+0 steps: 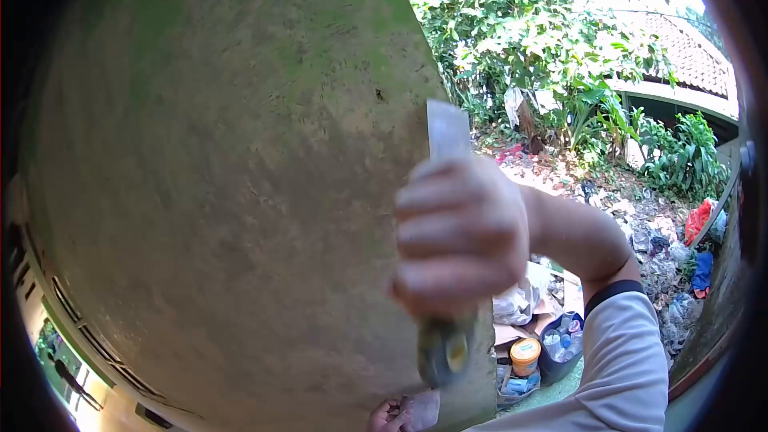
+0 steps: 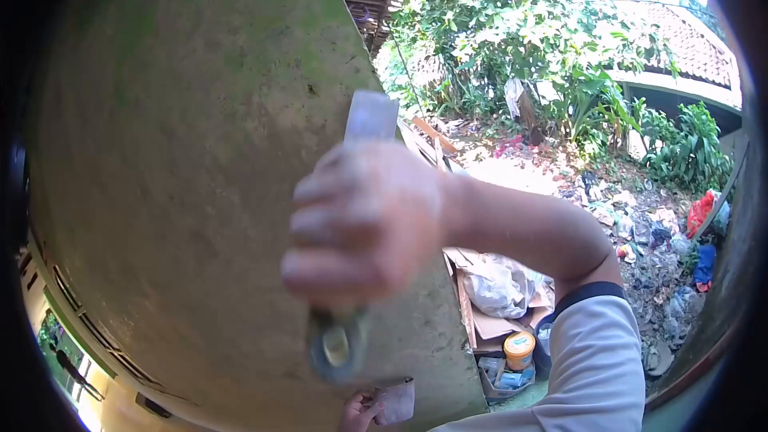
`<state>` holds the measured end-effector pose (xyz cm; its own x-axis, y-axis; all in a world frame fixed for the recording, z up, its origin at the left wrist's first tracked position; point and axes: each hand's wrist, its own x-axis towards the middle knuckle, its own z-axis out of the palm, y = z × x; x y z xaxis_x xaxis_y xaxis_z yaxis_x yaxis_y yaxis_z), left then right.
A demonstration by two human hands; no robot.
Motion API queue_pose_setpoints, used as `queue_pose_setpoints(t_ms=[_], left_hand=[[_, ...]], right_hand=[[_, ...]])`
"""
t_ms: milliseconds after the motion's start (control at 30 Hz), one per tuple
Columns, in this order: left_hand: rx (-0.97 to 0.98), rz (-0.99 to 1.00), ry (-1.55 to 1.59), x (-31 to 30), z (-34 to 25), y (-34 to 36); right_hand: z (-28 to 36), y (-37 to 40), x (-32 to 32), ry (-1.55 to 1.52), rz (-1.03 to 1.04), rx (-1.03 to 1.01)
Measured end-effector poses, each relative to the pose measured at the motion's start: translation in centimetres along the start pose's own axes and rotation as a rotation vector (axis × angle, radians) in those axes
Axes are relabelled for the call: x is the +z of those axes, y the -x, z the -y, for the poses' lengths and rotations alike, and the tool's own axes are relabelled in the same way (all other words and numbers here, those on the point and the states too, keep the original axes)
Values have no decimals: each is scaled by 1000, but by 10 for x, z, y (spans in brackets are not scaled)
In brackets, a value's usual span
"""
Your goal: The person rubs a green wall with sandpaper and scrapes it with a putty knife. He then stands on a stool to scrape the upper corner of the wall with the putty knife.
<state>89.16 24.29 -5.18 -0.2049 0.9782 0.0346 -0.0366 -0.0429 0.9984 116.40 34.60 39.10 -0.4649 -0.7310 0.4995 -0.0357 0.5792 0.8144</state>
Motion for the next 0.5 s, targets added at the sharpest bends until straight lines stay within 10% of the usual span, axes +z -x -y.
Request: queue_pose_setpoints(t_ms=[200,267,400,500], left_hand=[[97,98,79,-9,38,-16],[216,34,62,-1,37,-17],[52,50,47,24,-30,4],[-2,19,75,26,-38,4]], right_hand=[[-15,-2,-34,31,-267,98],[-11,0,-54,-250,-394,472],[-68,-21,-79,-928,-889,508],[-89,-39,-87,-873,-1276,450]])
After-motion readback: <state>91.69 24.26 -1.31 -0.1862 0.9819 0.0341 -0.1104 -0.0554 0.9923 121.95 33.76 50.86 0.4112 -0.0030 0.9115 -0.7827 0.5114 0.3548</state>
